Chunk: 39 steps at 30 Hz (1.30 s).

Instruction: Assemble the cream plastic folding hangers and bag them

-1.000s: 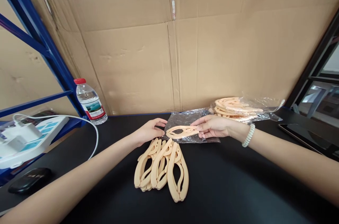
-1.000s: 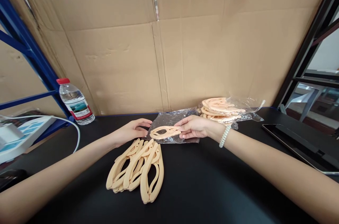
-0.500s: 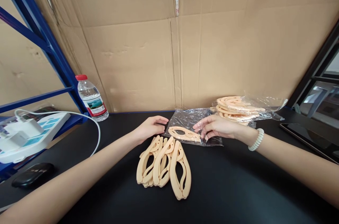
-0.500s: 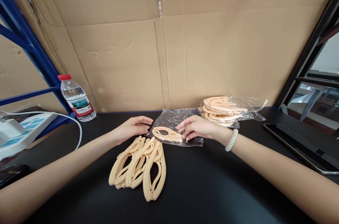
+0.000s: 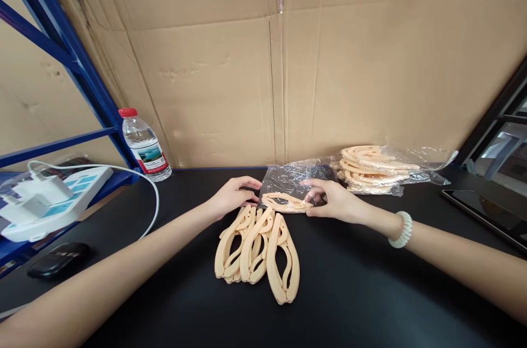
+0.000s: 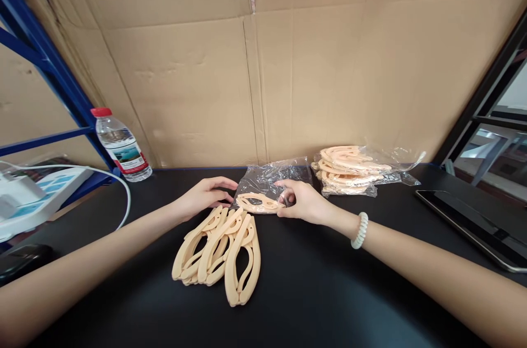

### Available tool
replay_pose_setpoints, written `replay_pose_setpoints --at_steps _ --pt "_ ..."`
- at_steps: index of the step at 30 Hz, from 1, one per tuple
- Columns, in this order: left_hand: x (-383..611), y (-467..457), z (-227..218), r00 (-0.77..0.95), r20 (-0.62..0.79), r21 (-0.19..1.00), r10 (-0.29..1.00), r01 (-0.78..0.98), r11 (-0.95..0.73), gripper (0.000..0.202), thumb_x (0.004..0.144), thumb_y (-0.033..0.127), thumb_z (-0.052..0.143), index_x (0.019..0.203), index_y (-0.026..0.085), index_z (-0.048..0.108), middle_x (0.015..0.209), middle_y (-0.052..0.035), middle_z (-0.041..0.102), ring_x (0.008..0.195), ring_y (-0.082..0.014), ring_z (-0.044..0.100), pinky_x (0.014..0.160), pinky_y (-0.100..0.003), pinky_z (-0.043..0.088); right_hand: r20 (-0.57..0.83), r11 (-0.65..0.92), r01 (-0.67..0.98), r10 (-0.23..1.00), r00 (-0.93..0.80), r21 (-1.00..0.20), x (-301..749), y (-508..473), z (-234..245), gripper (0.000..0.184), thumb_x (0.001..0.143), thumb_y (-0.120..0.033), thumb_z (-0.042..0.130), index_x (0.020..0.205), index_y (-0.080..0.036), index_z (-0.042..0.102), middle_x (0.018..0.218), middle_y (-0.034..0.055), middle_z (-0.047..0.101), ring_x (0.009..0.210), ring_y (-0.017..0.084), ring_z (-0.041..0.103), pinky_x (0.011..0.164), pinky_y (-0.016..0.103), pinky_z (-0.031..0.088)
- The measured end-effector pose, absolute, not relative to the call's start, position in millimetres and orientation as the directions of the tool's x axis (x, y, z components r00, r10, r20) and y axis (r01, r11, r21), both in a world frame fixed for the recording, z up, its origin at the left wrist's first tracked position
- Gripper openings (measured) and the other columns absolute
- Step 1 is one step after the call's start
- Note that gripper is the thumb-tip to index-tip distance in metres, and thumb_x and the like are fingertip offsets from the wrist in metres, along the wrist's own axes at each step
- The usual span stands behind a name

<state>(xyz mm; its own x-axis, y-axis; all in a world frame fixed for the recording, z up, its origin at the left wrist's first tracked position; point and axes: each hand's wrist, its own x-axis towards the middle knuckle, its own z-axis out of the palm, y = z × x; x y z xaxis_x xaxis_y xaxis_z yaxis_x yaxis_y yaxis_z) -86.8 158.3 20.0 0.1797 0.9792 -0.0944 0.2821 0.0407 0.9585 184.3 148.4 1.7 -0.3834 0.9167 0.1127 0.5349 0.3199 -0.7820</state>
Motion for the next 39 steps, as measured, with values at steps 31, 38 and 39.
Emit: replay_pose_setpoints --at_steps 31,38,39 --pt "-76.1 234.2 38.8 0.428 0.155 0.691 0.890 0.597 -0.407 0.029 0.092 0.029 0.061 0.117 0.017 0.060 0.124 -0.0097 0.061 0.109 -0.0248 0.061 0.092 -0.047 0.051 0.353 0.380 0.857 0.900 -0.256 -0.347 197.5 153.3 11.9 0.041 0.087 -0.052 0.055 0.072 -0.016 0.068 0.085 0.0134 0.062 0.095 0.033 0.058 0.084 0.045 0.046" --pt "-42.3 261.5 34.9 0.412 0.021 0.725 0.911 0.621 -0.298 0.033 0.093 0.031 0.059 0.122 0.017 0.057 0.123 -0.0101 0.061 0.103 -0.0234 0.063 0.086 -0.045 0.054 0.391 0.309 0.900 0.904 -0.176 -0.308 184.1 188.4 25.2 0.013 0.080 -0.024 0.065 0.069 -0.018 0.069 0.087 0.0110 0.064 0.093 0.029 0.057 0.085 0.041 0.043" --pt "-41.6 260.4 36.4 0.407 0.010 0.739 0.913 0.613 -0.281 0.033 0.093 0.031 0.060 0.122 0.017 0.057 0.123 -0.0100 0.061 0.103 -0.0235 0.063 0.086 -0.045 0.054 0.420 0.316 0.899 0.891 -0.172 -0.302 183.6 190.8 31.6 0.012 0.082 -0.022 0.063 0.073 -0.018 0.069 0.091 0.0112 0.064 0.094 0.029 0.056 0.086 0.042 0.043"
